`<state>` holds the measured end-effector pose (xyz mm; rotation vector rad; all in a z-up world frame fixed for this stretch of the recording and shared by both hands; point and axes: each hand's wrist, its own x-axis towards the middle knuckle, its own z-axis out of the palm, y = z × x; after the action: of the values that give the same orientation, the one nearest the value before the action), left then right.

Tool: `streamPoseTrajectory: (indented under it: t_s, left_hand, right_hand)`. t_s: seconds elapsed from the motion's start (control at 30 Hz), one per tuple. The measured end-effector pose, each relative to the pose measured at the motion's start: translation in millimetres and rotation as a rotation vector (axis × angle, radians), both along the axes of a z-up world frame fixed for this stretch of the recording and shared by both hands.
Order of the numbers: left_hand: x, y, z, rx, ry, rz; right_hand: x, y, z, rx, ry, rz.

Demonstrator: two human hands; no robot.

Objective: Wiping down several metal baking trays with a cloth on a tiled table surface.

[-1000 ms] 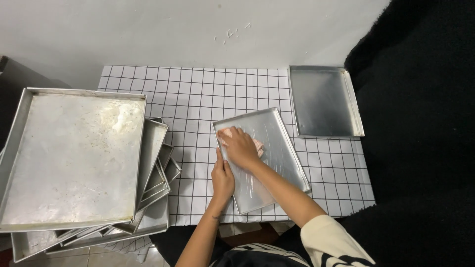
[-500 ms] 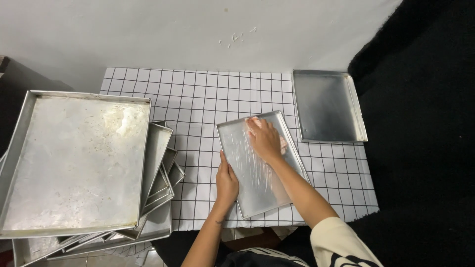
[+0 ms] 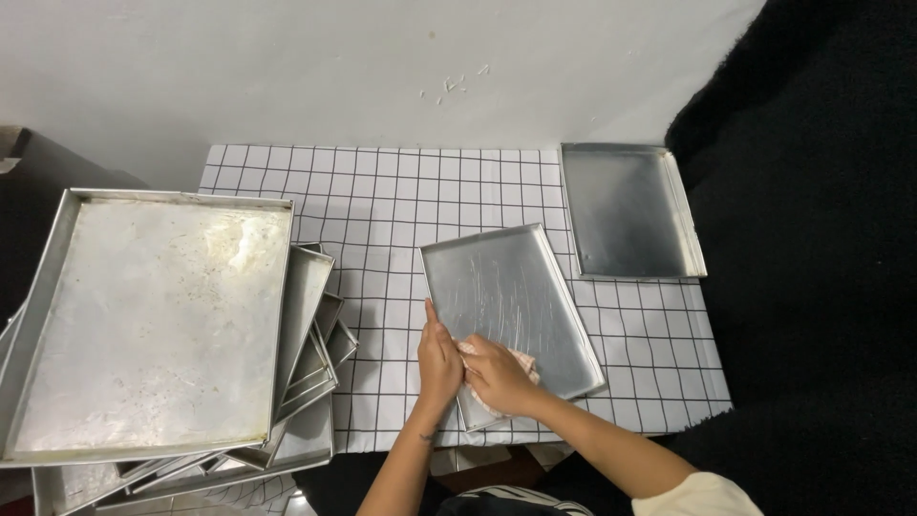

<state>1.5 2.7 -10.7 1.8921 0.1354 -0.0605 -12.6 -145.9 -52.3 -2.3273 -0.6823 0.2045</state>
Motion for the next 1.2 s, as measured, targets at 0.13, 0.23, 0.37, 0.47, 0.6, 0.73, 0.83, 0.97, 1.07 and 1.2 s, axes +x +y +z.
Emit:
streamPoseTrajectory:
  t_s: [0.13,0.23,0.37,0.47,0.6,0.73,0.83,0.97,1.07,1.2]
  left_hand:
    - [1,-2,10,0.039,-0.010,-0.018]
    - [-1,-5,21,0.094,-0.038,-0.054]
    - [5,-2,-17,0.117,-0.014,-0.006]
    - [-1,-2,1,0.101,-0.030,0.014]
    - [-9,-8,21,0.043,-0.094,0.057]
    - [0,-6,-29,0.050,-0.126,0.091]
    - [1,-6,-25,0.025,-0.118,0.191]
    - [4,-3,-37,0.013,-0.179,0.142]
    - [3,-4,-13,0.032,-0.063,0.128]
    - [2,-5,3,0.058,0.028,0.110]
  right_hand:
    - [28,13,13,-0.060,-0.110,-0.011]
    - [82,32,49,-0.082,-0.244,-0.124]
    - [130,53,44,-0.148,-0.315,-0.259]
    - [116,53,49,-0.158,-0.282,-0.257]
    - [46,38,67,0.041,-0.112,-0.146]
    - [-11,5,73,0.157,0.067,-0.059]
    - [-47,-14,77,-0.104,0.302,0.092]
    - [-47,-36,103,-0.334,0.171,0.259]
    - [-17,-46,146,-0.396,0.188,0.085]
    - [44,-59,94,-0.372,-0.195,-0.176]
